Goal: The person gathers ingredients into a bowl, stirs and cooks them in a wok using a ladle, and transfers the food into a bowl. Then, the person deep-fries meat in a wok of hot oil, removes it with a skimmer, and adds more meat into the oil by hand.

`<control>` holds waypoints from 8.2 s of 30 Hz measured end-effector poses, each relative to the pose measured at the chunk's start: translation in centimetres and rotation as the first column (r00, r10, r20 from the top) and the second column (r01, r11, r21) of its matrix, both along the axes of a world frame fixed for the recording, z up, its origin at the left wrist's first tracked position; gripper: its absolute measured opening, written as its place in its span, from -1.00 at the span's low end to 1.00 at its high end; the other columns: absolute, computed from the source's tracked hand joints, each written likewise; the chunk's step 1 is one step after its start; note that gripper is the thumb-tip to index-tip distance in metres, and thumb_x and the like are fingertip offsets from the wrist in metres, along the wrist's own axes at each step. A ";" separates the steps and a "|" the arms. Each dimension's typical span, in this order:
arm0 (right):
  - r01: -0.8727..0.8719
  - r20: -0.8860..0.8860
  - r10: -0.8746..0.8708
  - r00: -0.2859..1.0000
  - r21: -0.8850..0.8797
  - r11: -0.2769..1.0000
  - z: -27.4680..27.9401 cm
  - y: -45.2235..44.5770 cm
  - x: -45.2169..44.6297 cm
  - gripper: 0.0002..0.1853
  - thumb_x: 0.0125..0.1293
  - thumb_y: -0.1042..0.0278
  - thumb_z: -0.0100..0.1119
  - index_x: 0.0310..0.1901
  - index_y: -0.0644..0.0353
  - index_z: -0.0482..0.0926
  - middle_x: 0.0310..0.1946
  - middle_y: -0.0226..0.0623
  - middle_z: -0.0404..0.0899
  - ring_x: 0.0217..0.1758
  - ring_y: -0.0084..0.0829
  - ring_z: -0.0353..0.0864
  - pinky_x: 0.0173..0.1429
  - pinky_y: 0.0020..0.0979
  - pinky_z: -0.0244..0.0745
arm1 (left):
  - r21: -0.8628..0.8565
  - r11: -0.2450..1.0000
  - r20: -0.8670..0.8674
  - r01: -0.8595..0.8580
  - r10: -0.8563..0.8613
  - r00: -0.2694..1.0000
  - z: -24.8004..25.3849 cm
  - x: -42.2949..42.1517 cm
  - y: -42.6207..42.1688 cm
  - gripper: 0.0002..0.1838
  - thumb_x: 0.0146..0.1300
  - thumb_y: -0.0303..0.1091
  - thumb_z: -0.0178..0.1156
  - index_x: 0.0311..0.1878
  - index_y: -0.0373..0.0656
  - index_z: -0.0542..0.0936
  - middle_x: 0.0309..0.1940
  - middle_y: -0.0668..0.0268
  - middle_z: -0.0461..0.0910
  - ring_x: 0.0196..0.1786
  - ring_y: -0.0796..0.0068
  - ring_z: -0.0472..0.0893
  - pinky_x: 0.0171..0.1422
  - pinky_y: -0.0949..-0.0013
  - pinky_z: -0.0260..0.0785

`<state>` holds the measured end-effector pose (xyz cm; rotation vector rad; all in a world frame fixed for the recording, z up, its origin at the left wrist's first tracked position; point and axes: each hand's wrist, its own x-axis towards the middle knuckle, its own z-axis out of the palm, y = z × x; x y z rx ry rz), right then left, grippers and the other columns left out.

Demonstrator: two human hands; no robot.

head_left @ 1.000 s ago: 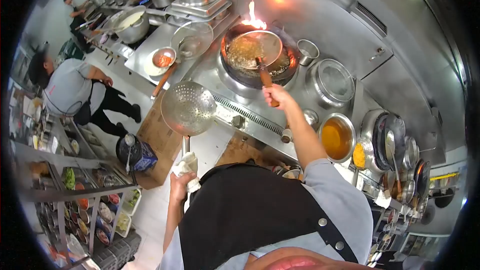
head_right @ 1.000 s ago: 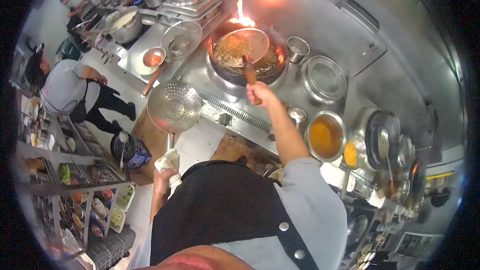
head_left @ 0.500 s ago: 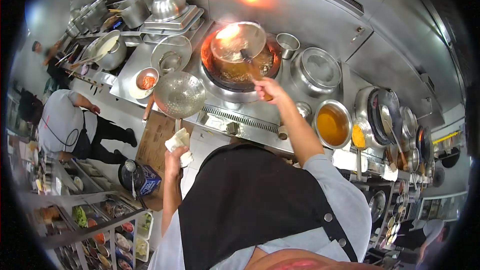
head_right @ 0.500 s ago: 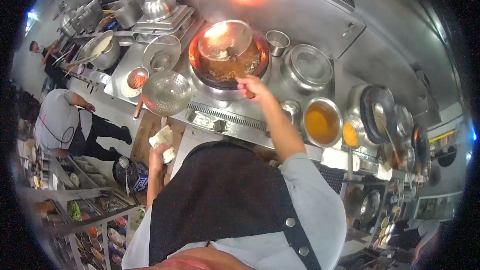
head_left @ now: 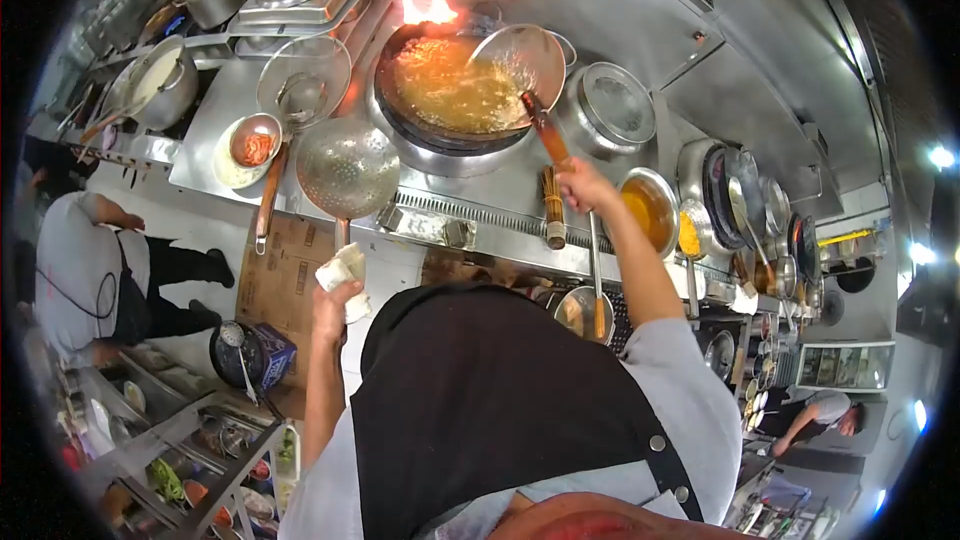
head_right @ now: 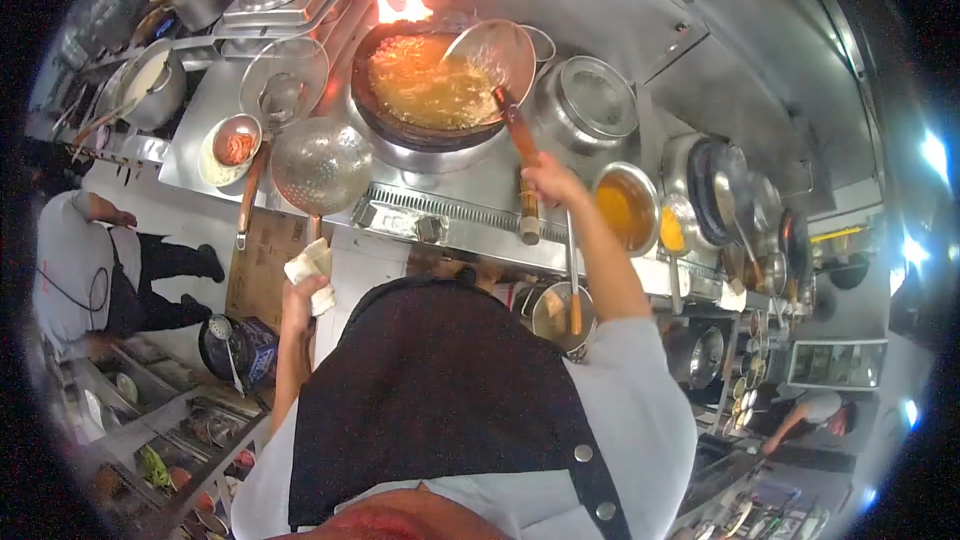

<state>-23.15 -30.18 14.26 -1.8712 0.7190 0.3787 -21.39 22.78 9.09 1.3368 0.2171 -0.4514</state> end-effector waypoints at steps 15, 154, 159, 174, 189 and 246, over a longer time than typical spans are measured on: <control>0.008 0.086 -0.075 0.993 0.603 0.798 -3.1 8.1 3.4 -0.84 0.49 0.39 0.10 0.01 0.01 0.36 -0.57 -0.49 0.37 -0.67 -0.55 0.37 -0.65 -0.38 0.28 | 0.093 0.993 -0.077 -0.077 0.084 0.993 2.2 -5.4 -5.5 -0.57 0.10 -0.36 0.34 0.05 -0.28 0.59 -0.29 0.29 0.64 -0.37 0.47 0.64 -0.32 0.38 0.49; 0.168 0.201 -0.248 -0.948 -0.349 -0.922 -15.6 29.5 -127.9 -0.56 0.42 -0.02 0.25 -0.32 0.30 0.66 -0.39 -0.06 0.72 -0.47 -0.26 0.71 -0.38 -0.19 0.58 | 0.419 -0.672 -0.030 0.611 -0.682 -0.730 -8.5 -81.9 -72.2 -0.55 0.23 -0.55 0.38 0.20 -0.34 0.57 0.00 0.18 0.68 -0.04 0.34 0.65 0.08 0.26 0.50; 0.057 0.573 -0.459 -0.679 -0.582 -0.811 -10.3 25.0 -145.6 -0.62 0.34 0.00 0.23 -0.15 0.19 0.74 -0.15 0.06 0.75 -0.01 0.07 0.73 0.10 -0.01 0.60 | 0.228 -0.649 -0.087 0.726 -0.756 -0.649 -5.6 -96.6 -64.0 -0.53 0.15 -0.62 0.37 0.18 -0.35 0.61 -0.07 0.23 0.71 -0.12 0.41 0.68 -0.03 0.38 0.53; 0.470 0.302 -0.888 -0.348 -0.763 -0.444 -11.2 18.0 -154.0 -0.28 0.11 0.25 0.42 0.35 0.09 0.47 0.08 0.06 0.55 0.12 0.15 0.64 0.17 0.00 0.62 | 0.033 -0.779 -0.022 0.627 -0.627 -0.778 -11.8 -143.6 -49.6 -0.57 0.39 -0.08 0.35 0.15 -0.19 0.59 -0.06 0.26 0.64 -0.08 0.41 0.65 -0.14 0.28 0.59; 0.826 0.357 -0.925 0.129 -0.555 -0.099 -18.7 13.1 -121.2 -0.41 0.17 0.10 0.39 0.23 0.05 0.49 0.03 0.11 0.55 0.03 0.20 0.64 0.06 0.09 0.61 | 0.310 -0.433 0.016 0.847 -0.888 -0.460 -14.1 -109.3 -50.4 -0.61 0.10 -0.48 0.34 0.04 -0.36 0.64 -0.09 0.13 0.72 -0.07 0.30 0.71 0.01 0.18 0.55; 0.447 0.441 -0.399 0.804 -0.007 0.894 -12.6 25.4 -40.3 -0.48 0.48 0.13 0.21 0.34 0.24 0.44 0.11 0.08 0.65 0.12 -0.09 0.68 0.26 -0.13 0.55 | -0.006 0.688 -0.044 0.726 -0.726 0.687 -8.8 -23.8 -11.4 -0.54 0.33 -0.46 0.21 0.28 -0.38 0.50 -0.05 0.16 0.67 -0.13 0.34 0.67 -0.06 0.29 0.58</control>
